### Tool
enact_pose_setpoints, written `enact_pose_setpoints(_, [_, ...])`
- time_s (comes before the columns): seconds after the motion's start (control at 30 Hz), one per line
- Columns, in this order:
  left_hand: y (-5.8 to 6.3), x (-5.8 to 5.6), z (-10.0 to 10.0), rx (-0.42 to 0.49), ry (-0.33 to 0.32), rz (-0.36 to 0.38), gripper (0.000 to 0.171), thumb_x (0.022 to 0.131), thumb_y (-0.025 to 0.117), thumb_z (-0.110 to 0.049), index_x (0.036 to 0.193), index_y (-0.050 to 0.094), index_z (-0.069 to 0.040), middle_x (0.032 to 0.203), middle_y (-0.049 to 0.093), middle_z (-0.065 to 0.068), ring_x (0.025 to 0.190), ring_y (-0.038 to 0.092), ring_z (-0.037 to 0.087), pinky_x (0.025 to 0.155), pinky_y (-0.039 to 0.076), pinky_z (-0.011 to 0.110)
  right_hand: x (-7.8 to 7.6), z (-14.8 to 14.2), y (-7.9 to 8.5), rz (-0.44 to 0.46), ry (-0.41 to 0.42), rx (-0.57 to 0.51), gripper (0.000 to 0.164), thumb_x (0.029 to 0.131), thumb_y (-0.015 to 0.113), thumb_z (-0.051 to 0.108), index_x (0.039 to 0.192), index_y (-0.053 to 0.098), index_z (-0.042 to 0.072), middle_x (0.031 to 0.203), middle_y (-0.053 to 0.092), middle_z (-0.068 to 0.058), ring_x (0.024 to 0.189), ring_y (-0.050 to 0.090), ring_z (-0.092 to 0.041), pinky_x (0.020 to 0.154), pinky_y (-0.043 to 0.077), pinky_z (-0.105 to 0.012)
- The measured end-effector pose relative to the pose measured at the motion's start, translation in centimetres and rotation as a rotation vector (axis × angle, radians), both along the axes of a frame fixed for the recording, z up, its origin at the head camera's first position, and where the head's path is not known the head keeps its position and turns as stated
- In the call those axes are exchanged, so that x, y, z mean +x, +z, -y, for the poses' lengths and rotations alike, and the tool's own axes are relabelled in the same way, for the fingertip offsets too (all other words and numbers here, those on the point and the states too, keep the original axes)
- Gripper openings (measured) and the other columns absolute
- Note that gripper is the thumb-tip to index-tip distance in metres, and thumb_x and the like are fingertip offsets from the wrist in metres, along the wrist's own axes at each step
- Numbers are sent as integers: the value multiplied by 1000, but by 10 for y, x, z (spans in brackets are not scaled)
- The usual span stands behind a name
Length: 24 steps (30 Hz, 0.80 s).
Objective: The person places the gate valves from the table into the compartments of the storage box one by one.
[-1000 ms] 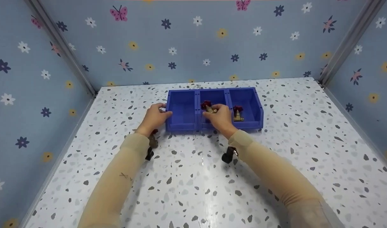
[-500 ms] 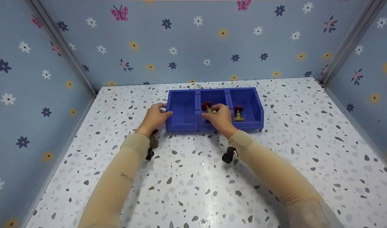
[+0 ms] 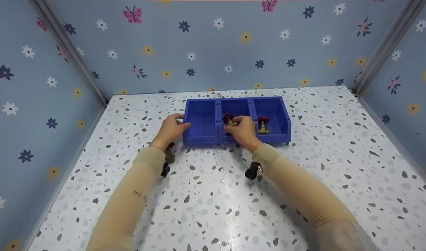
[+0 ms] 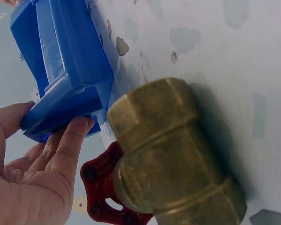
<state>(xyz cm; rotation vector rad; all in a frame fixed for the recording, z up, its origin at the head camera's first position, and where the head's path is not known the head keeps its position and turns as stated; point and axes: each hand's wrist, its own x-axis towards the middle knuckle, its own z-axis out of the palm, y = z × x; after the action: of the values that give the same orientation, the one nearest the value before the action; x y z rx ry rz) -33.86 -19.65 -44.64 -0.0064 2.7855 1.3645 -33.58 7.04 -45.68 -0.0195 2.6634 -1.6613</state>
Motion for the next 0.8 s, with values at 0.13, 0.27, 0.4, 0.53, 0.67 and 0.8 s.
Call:
enact_pose_setpoints(0.13, [-1,-1,0,13,1,3,42,95,62,-24,130,55,-2,115,65,19,102,64,29,89,52,43,-1,0,0,6,-15,39,55,82,81,23,127,61,-1,125,63,-14,108,61,-22,89,53,-38])
enact_pose_setpoints(0.27, [-1,-1,-1,17,3,12,41,95,62,-25,130,55,-3,115,65,18,102,64,27,90,52,42,-2,1,1,10,-17,66,51,81,81,21,124,63,-1,119,65,-14,104,63,-22,87,54,-38])
enact_pose_setpoints(0.4, [-1,-2,0,8,0,10,41,95,62,-24,130,55,-3,115,65,18,102,64,27,90,52,42,-3,2,1,-1,3,92,38,83,80,18,115,68,1,110,68,-12,100,64,-21,86,54,-37])
enact_pose_setpoints(0.53, [0,-1,0,2,-4,2,42,95,62,-24,130,55,-2,113,66,18,100,64,28,88,52,42,-4,1,1,-3,25,99,27,84,78,14,106,70,2,104,69,-11,95,63,-22,83,54,-39])
enact_pose_setpoints(0.67, [1,0,0,-5,-7,-1,41,95,62,-25,129,55,-2,110,66,19,97,64,28,84,52,42,-5,0,1,1,32,103,31,83,77,11,111,69,0,111,68,-13,101,62,-23,87,53,-40])
enact_pose_setpoints(0.8, [1,0,-1,0,-4,-4,40,95,62,-24,128,56,-1,110,66,19,97,64,28,84,52,42,-6,-1,1,14,38,114,36,84,75,8,117,66,-2,117,66,-15,110,61,-26,92,52,-41])
